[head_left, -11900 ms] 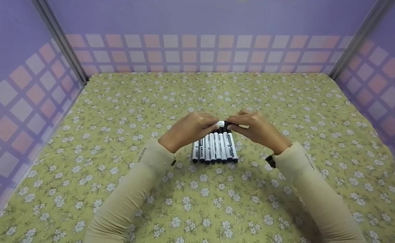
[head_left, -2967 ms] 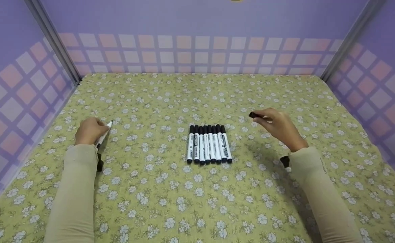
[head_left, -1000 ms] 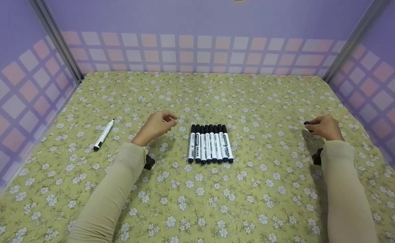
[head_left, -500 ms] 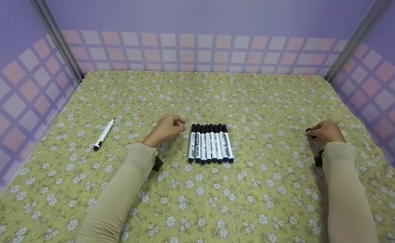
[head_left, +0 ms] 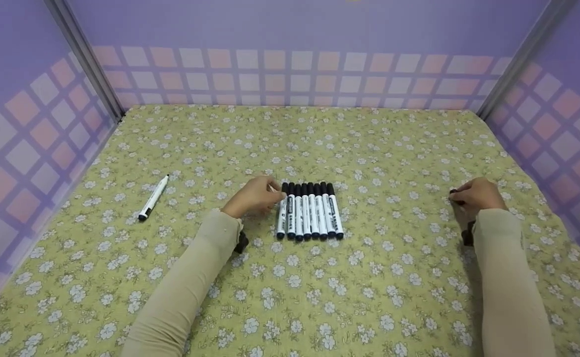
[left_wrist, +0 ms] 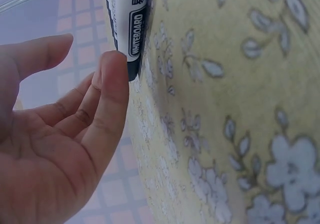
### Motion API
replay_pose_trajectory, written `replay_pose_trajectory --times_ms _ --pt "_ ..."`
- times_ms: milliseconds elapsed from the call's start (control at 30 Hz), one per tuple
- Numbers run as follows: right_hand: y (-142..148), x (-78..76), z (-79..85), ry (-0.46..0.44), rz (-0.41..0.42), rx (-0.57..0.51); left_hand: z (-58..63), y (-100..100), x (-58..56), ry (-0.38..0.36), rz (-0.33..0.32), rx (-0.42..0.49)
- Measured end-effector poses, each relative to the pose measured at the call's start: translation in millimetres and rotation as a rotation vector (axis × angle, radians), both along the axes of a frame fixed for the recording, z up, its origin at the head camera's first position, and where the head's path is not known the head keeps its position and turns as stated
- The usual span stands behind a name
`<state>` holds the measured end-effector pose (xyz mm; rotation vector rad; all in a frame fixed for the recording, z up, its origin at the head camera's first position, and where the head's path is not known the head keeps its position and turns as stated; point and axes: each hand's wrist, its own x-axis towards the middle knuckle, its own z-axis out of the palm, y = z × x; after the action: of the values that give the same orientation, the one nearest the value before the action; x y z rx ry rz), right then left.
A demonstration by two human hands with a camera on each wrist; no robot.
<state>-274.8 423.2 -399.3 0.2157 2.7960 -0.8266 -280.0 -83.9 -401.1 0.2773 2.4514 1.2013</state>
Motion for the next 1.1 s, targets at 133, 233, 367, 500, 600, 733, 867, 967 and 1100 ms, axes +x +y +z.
replay_pose_trajectory --times_ms 133,233,367,500,600,733,867,967,1100 --pt "-1.9 2.9 0.8 0.041 -0.025 -0.005 -2.8 1.1 0.2 -0.017 0.011 0.002" --pt "-4.2 4.5 2.0 0.063 -0.059 -0.014 -5.5 2.0 -0.5 -0.018 0.016 -0.020" --pt "-7.2 4.9 4.4 0.072 -0.081 -0.044 -7.9 3.0 -1.9 -0.006 0.020 -0.059" --pt "-9.8 4.3 7.1 0.114 -0.065 -0.034 -8.4 4.3 -3.3 -0.009 0.023 -0.073" --pt "-10.3 3.4 9.2 0.134 -0.048 -0.022 -8.6 4.9 -3.9 -0.008 0.021 -0.074" --pt "-12.4 3.0 10.4 0.140 -0.035 -0.038 -8.9 5.1 -4.3 -0.022 0.028 -0.064" --pt "-15.4 2.9 11.3 0.150 -0.032 -0.050 -9.4 6.2 -5.0 -0.049 0.052 -0.054" --pt "-16.1 2.8 11.8 0.151 -0.030 -0.056 -10.0 7.6 -5.8 -0.057 0.065 -0.056" --pt "-16.8 2.6 11.7 0.140 -0.033 -0.067 -11.9 9.1 -7.9 -0.055 0.067 -0.066"
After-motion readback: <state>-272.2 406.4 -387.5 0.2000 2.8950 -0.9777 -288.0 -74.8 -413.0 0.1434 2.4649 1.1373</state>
